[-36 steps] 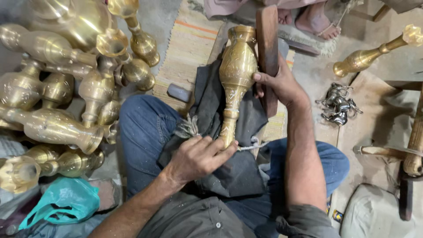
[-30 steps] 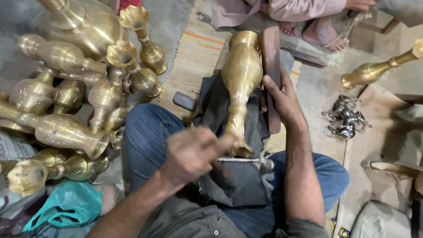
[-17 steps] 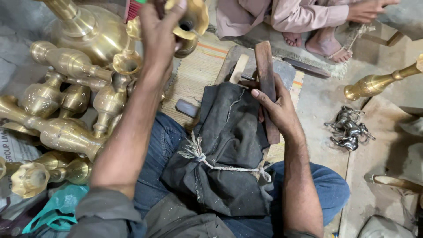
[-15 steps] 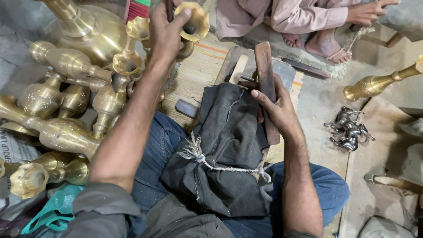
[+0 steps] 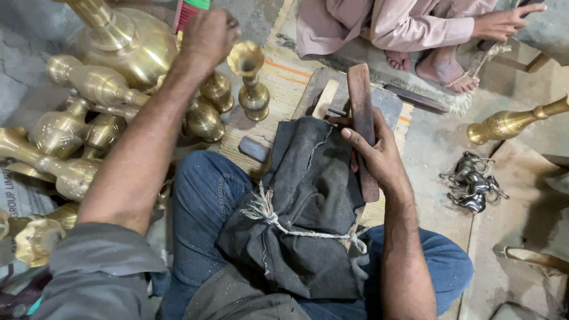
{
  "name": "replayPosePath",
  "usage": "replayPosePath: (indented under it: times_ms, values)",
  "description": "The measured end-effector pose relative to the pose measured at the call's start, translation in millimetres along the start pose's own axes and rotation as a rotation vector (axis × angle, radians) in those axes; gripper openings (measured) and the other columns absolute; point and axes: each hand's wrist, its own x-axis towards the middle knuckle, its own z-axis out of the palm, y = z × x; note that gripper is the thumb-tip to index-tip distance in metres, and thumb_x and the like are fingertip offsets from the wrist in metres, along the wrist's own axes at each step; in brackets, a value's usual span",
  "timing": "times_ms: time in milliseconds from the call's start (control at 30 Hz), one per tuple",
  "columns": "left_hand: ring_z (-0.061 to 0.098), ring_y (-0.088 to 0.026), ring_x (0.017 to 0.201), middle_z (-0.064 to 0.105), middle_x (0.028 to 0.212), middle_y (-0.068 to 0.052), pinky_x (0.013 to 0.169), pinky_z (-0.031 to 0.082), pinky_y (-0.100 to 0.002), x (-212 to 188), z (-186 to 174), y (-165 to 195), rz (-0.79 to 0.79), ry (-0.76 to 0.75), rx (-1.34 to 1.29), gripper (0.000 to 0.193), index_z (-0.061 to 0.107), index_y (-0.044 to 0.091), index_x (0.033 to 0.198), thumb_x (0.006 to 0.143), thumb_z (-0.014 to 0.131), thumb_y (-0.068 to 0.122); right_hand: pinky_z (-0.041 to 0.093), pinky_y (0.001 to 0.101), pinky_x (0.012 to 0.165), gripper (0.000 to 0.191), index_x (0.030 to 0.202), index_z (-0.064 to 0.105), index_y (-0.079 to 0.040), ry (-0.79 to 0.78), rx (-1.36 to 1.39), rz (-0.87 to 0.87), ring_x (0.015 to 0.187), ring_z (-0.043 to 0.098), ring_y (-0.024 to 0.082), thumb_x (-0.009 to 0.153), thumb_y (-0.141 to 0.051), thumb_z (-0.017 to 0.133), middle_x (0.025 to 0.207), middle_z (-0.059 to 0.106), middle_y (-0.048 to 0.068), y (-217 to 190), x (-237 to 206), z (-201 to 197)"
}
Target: The person sits cross-legged on the floor with a brass vase held against a cloth-covered lap pad. They hold a chisel against the vase's surface and strike it repeatedly with a wooden mallet, repositioning the chisel to work along the engraved pattern, and briefly reach toward nearby vases before resuming hammering.
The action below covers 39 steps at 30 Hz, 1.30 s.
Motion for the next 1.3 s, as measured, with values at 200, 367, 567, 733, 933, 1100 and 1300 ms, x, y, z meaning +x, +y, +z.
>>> replayPosePath:
  times_ms: [200, 367, 567, 733, 933, 1100, 1300]
  values:
    - [0.073, -0.027, 0.078, 0.075, 0.096, -0.014, 0.068, 0.058, -0.044, -35, -52, -9, -0.032, 0.156, -0.004, 0.016, 0.07, 0.004, 0.112, 0.109, 0.067, 0.02, 0.049, 0.0249, 0.049, 0.055, 0.134, 0.05, -0.001, 0.135, -0.18, -0.147, 0.065, 0.059, 0.007, 0.09, -0.019, 0.08, 0.1, 0.066, 0.004, -8, -5, -1]
    - [0.076, -0.021, 0.088, 0.077, 0.098, -0.009, 0.074, 0.062, -0.039, -113, -48, 51, 0.083, 0.055, -0.347, 0.022, 0.072, 0.009, 0.109, 0.106, 0.066, 0.03, 0.051, 0.025, 0.06, 0.055, 0.119, 0.049, 0.002, 0.316, -0.587, -0.141, 0.075, 0.059, 0.009, 0.089, -0.019, 0.09, 0.094, 0.065, 0.01, -32, -17, -17]
    - [0.073, -0.024, 0.1, 0.072, 0.119, -0.01, 0.087, 0.058, -0.04, -140, -26, 89, 0.19, -0.162, -0.577, 0.042, 0.068, 0.01, 0.128, 0.093, 0.075, 0.031, 0.05, 0.0255, 0.049, 0.058, 0.123, 0.051, -0.003, 0.159, -0.2, -0.056, 0.063, 0.059, 0.008, 0.079, -0.02, 0.085, 0.103, 0.068, 0.002, -41, -34, -20]
    - [0.071, -0.028, 0.108, 0.066, 0.134, -0.007, 0.088, 0.057, -0.04, -146, 4, 97, 0.25, -0.205, -0.428, 0.032, 0.074, 0.014, 0.117, 0.087, 0.077, 0.025, 0.05, 0.0281, 0.053, 0.06, 0.13, 0.053, -0.004, 0.205, -0.332, 0.131, 0.063, 0.058, 0.012, 0.083, -0.021, 0.086, 0.089, 0.065, 0.007, -25, -52, -12]
    - [0.07, -0.028, 0.114, 0.066, 0.132, -0.008, 0.094, 0.056, -0.041, -146, 30, 97, 0.211, -0.11, -0.632, 0.032, 0.069, 0.007, 0.126, 0.097, 0.076, 0.018, 0.051, 0.0285, 0.051, 0.057, 0.127, 0.058, -0.002, -0.017, -0.234, 0.218, 0.066, 0.057, 0.008, 0.08, -0.02, 0.085, 0.09, 0.064, 0.002, -6, -59, -29]
    - [0.075, -0.026, 0.097, 0.067, 0.135, -0.01, 0.082, 0.058, -0.036, -151, 40, 114, 0.19, -0.156, -0.501, 0.025, 0.069, 0.009, 0.111, 0.088, 0.075, 0.016, 0.05, 0.0285, 0.053, 0.046, 0.122, 0.057, -0.001, 0.12, -0.183, 0.074, 0.066, 0.057, 0.011, 0.083, -0.009, 0.08, 0.088, 0.061, 0.004, 2, -62, -48]
    - [0.071, -0.029, 0.076, 0.069, 0.084, -0.014, 0.068, 0.054, -0.041, -121, 29, 124, -0.059, 0.149, -0.634, 0.015, 0.063, 0.007, 0.115, 0.104, 0.07, 0.014, 0.056, 0.0381, 0.077, 0.044, 0.125, 0.051, -0.002, 0.483, -0.564, -0.244, 0.087, 0.067, 0.022, 0.091, -0.009, 0.079, 0.1, 0.069, 0.013, 1, -55, -74]
